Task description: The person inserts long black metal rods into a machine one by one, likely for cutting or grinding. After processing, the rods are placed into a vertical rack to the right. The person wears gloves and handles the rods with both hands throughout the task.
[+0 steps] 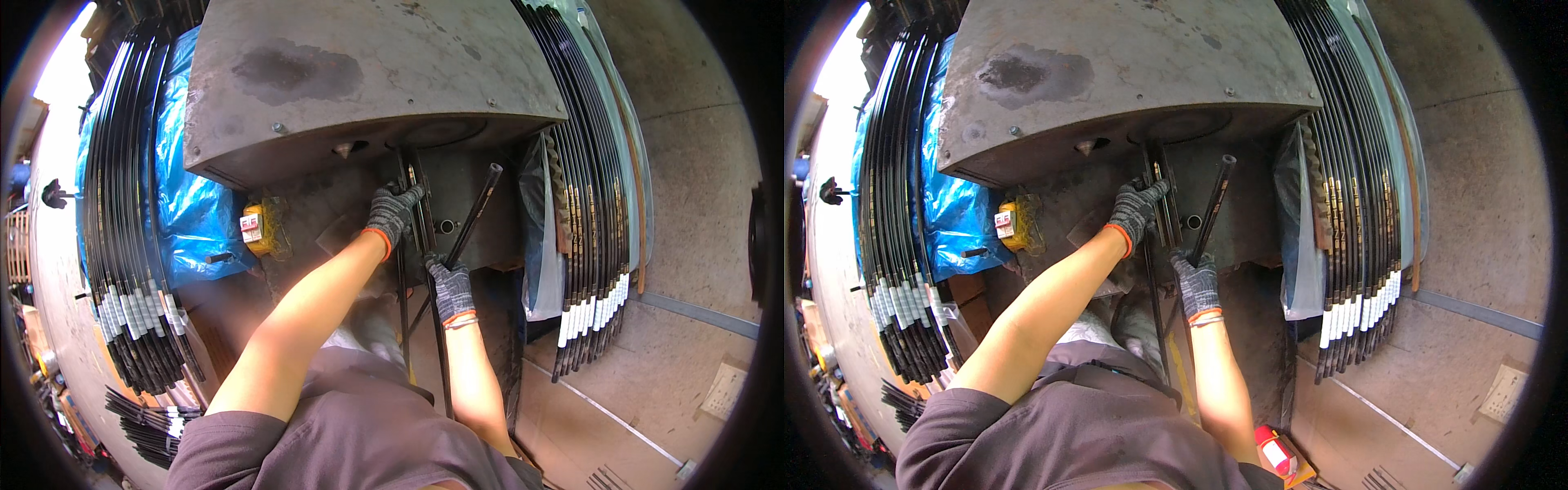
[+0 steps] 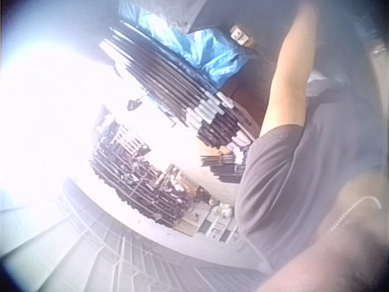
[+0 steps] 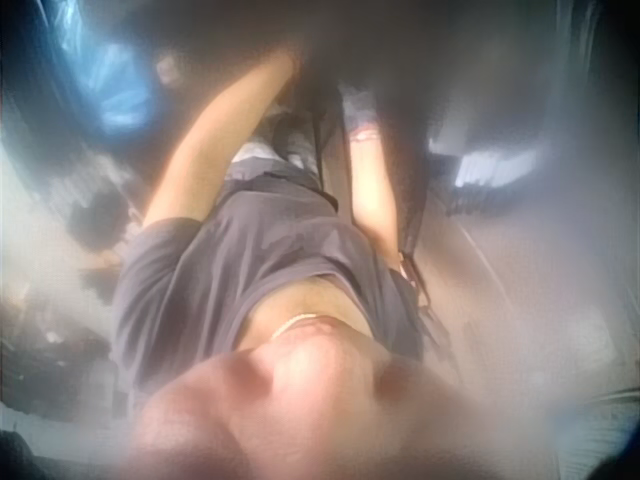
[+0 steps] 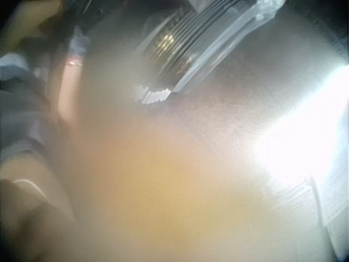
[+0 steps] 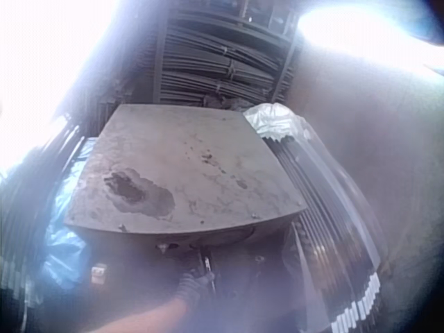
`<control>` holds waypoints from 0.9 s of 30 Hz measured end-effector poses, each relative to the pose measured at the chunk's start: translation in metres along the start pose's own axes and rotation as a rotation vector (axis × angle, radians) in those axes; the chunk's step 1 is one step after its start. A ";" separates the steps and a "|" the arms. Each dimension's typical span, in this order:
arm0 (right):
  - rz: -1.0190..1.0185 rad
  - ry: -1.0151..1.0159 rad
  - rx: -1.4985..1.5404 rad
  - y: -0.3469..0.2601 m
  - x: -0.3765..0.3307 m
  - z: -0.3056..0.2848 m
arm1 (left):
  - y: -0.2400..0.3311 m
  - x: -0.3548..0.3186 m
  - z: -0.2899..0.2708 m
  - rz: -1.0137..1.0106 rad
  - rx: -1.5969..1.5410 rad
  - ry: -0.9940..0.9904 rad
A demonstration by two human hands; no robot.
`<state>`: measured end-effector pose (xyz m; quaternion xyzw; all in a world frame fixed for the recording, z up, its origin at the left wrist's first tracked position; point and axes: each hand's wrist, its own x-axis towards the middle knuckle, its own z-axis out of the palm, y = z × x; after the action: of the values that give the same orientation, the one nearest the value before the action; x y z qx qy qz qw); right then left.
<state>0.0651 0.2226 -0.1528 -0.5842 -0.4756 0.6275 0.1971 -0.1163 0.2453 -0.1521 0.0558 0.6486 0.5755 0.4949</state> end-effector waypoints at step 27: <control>0.042 -0.039 0.097 -0.005 0.003 -0.001 | 0.001 0.000 0.001 -0.048 0.001 -0.010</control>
<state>0.0642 0.2276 -0.1505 -0.5714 -0.4360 0.6649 0.2030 -0.1167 0.2463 -0.1510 0.0435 0.6476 0.5629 0.5118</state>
